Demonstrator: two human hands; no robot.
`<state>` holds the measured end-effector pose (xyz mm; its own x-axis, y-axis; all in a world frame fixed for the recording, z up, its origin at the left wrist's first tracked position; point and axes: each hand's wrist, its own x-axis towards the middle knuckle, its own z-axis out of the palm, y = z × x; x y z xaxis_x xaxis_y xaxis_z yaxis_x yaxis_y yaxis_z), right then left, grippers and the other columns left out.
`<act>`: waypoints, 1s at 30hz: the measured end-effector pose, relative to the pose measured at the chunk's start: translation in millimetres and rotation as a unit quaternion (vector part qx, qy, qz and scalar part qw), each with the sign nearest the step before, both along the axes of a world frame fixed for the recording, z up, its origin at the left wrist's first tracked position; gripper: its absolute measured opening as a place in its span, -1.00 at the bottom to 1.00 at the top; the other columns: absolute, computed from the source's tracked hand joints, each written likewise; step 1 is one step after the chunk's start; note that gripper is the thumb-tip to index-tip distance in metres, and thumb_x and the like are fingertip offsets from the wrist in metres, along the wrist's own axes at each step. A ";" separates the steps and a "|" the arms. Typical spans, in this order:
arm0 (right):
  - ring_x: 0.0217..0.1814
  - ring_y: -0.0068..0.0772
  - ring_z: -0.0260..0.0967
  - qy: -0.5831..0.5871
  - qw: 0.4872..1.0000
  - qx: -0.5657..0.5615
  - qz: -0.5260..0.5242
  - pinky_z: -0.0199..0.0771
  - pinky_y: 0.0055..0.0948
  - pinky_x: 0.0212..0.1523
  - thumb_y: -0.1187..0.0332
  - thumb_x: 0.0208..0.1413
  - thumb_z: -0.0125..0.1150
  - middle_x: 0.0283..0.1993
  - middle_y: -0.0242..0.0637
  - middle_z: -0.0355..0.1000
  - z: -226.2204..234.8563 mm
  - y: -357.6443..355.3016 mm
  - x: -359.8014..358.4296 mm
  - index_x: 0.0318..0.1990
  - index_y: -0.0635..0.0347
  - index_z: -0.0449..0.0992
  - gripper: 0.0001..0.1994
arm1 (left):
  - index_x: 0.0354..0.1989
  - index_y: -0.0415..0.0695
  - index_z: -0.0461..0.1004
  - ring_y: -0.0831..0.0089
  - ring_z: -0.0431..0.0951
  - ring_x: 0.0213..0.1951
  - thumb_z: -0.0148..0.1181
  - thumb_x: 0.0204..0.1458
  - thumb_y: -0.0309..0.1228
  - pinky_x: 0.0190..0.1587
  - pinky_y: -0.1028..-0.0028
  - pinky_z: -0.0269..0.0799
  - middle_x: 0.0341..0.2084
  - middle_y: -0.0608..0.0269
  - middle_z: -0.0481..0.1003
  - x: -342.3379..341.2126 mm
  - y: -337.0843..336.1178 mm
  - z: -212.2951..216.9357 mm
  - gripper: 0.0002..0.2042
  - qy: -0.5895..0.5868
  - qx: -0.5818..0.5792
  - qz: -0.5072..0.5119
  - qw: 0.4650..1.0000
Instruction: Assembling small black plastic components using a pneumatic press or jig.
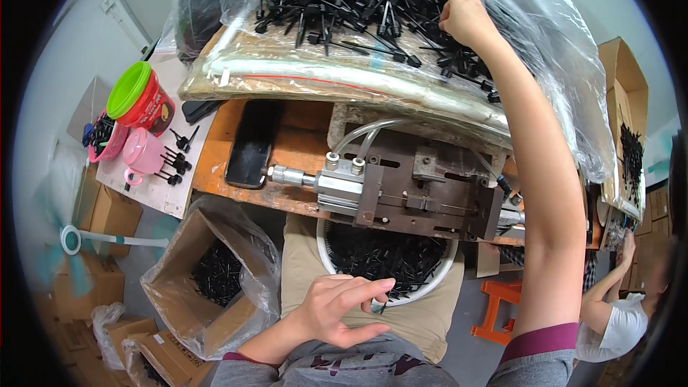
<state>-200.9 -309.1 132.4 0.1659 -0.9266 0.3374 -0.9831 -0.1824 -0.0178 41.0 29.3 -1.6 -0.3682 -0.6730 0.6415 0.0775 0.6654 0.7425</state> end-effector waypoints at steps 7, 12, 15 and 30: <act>-0.03 0.10 0.50 0.106 0.994 -0.011 0.022 0.55 -0.11 -0.06 0.56 -0.06 0.21 -0.15 0.13 0.53 0.0 1.0 10.4 -0.22 0.37 0.56 -0.80 | 0.16 -0.25 0.33 0.47 0.52 -0.59 0.45 -0.18 -0.41 -0.53 0.55 0.42 -0.45 0.21 0.58 4.5 2.1 -4.2 -0.34 -0.021 0.016 0.007 1.000; -0.05 0.09 0.51 0.107 0.993 -0.026 0.034 0.55 -0.11 -0.05 0.56 -0.07 0.21 -0.19 0.14 0.53 15.7 5.8 6.7 -0.25 0.34 0.56 -0.82 | 0.14 -0.30 0.32 0.45 0.58 -0.57 0.45 -0.18 -0.41 -0.49 0.55 0.47 -0.41 0.13 0.61 5.7 2.0 -5.3 -0.35 -0.048 0.010 -0.010 0.999; -0.19 0.05 0.50 0.086 0.988 -0.120 0.041 0.49 -0.18 -0.09 0.51 -0.12 0.28 -0.28 -0.02 0.54 25.8 11.8 -20.3 -0.35 0.26 0.63 -0.87 | 0.14 -0.31 0.32 0.44 0.59 -0.56 0.44 -0.16 -0.44 -0.49 0.55 0.48 -0.45 0.13 0.60 5.4 1.1 -2.4 -0.36 -0.054 0.005 -0.005 0.999; -0.45 -0.46 0.34 -0.029 0.900 -0.133 0.413 0.40 -0.53 -0.50 0.46 -0.24 0.23 -0.30 -0.18 0.40 -62.8 306.8 -4.8 -0.22 0.52 0.56 -0.64 | 0.07 -0.32 0.48 0.35 0.63 -0.19 0.24 0.03 -0.66 -0.12 0.46 0.61 -0.11 -0.01 0.53 -13.5 -17.8 36.8 -0.62 -0.027 0.241 -0.034 0.970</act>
<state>-205.6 -2.2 69.6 0.7361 -0.3801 0.5601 -0.5088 -0.8564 0.0875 27.5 11.5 35.2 -0.4470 -0.8625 0.2373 0.0618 0.2348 0.9701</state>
